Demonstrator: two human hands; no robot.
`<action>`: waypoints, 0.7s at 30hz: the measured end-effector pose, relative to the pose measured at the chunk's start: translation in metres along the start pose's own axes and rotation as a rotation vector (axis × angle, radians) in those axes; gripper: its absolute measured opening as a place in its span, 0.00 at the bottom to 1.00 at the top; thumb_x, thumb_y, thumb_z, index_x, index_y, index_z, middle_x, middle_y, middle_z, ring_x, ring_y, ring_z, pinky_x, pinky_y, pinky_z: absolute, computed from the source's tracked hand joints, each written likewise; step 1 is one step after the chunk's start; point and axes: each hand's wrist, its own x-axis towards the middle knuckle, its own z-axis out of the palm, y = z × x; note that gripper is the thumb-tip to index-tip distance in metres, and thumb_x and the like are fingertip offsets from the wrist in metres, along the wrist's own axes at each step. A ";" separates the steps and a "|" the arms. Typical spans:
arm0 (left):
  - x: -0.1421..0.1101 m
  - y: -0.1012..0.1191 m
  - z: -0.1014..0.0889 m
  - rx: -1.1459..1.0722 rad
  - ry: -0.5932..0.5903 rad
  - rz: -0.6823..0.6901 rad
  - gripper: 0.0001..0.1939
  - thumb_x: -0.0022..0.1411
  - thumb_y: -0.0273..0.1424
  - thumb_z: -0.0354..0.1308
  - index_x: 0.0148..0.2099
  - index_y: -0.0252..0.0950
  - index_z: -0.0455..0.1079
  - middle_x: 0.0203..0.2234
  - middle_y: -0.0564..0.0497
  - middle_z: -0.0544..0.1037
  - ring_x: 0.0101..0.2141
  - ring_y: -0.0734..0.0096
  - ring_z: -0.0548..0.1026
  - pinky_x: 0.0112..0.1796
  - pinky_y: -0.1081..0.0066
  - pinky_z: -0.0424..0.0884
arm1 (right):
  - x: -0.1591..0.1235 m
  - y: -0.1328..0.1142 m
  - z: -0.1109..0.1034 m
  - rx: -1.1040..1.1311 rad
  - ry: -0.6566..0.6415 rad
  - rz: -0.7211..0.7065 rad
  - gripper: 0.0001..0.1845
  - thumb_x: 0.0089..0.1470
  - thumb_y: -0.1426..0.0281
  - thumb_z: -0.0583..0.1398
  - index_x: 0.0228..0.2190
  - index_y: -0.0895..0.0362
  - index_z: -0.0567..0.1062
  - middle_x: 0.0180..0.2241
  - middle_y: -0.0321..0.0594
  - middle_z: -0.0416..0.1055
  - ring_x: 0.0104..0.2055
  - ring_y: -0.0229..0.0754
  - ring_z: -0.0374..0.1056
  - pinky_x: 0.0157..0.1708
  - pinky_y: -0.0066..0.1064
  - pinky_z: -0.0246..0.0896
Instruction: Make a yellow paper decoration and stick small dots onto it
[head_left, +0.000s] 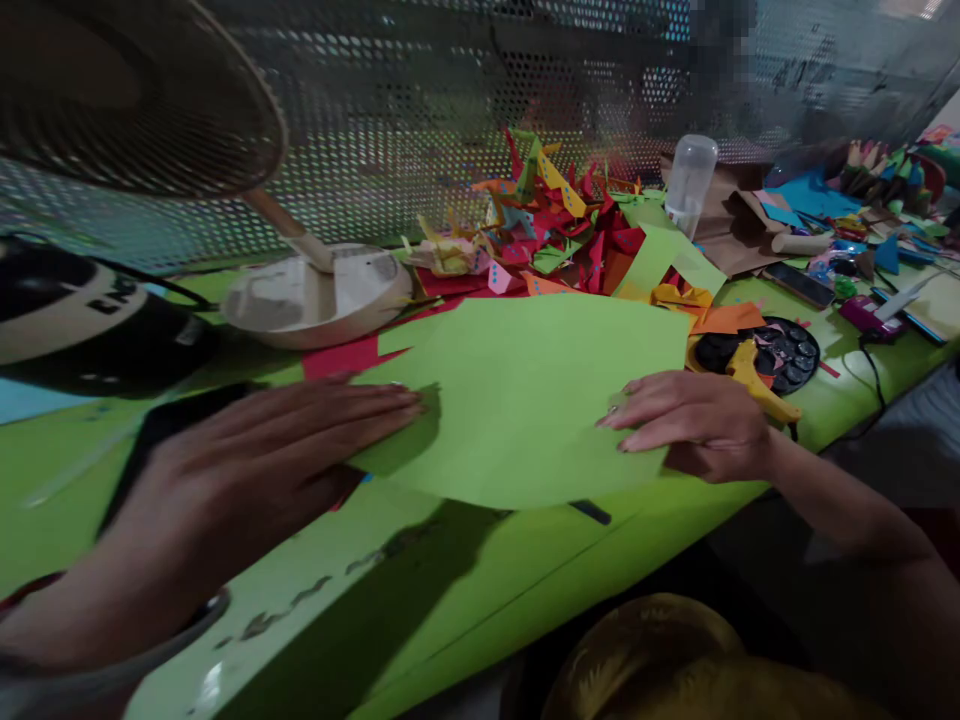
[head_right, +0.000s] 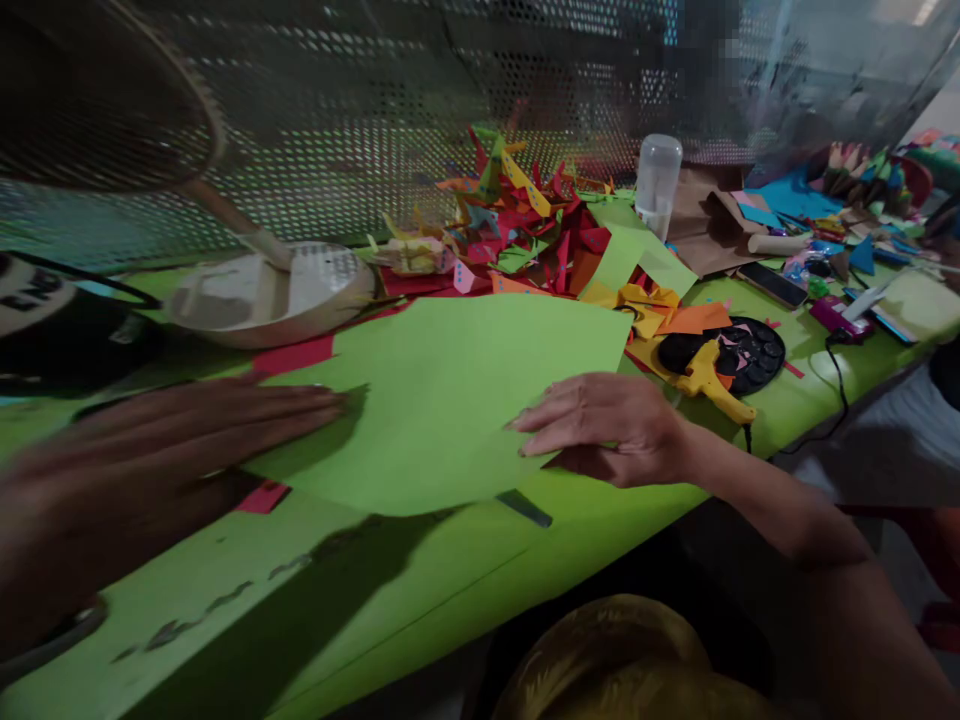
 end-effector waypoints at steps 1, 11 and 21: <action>-0.004 -0.008 0.007 0.059 -0.079 0.030 0.16 0.58 0.33 0.56 0.46 0.51 0.80 0.44 0.54 0.83 0.46 0.58 0.80 0.54 0.57 0.71 | -0.008 0.006 0.008 0.005 -0.064 0.047 0.13 0.65 0.66 0.55 0.36 0.55 0.78 0.39 0.42 0.81 0.44 0.38 0.77 0.49 0.36 0.71; 0.001 0.035 0.044 -0.131 -0.456 -0.004 0.21 0.59 0.39 0.59 0.54 0.43 0.74 0.50 0.45 0.79 0.53 0.55 0.75 0.57 0.53 0.66 | -0.013 0.020 0.032 -0.106 -0.159 0.271 0.11 0.65 0.67 0.56 0.40 0.57 0.78 0.36 0.42 0.81 0.39 0.38 0.76 0.40 0.31 0.71; 0.011 0.035 0.059 -0.281 -0.160 -0.371 0.15 0.63 0.36 0.52 0.25 0.38 0.62 0.16 0.59 0.57 0.18 0.78 0.56 0.20 0.75 0.54 | -0.022 -0.013 0.064 -0.569 -0.460 0.388 0.27 0.56 0.47 0.57 0.39 0.60 0.74 0.34 0.48 0.76 0.36 0.48 0.71 0.32 0.37 0.64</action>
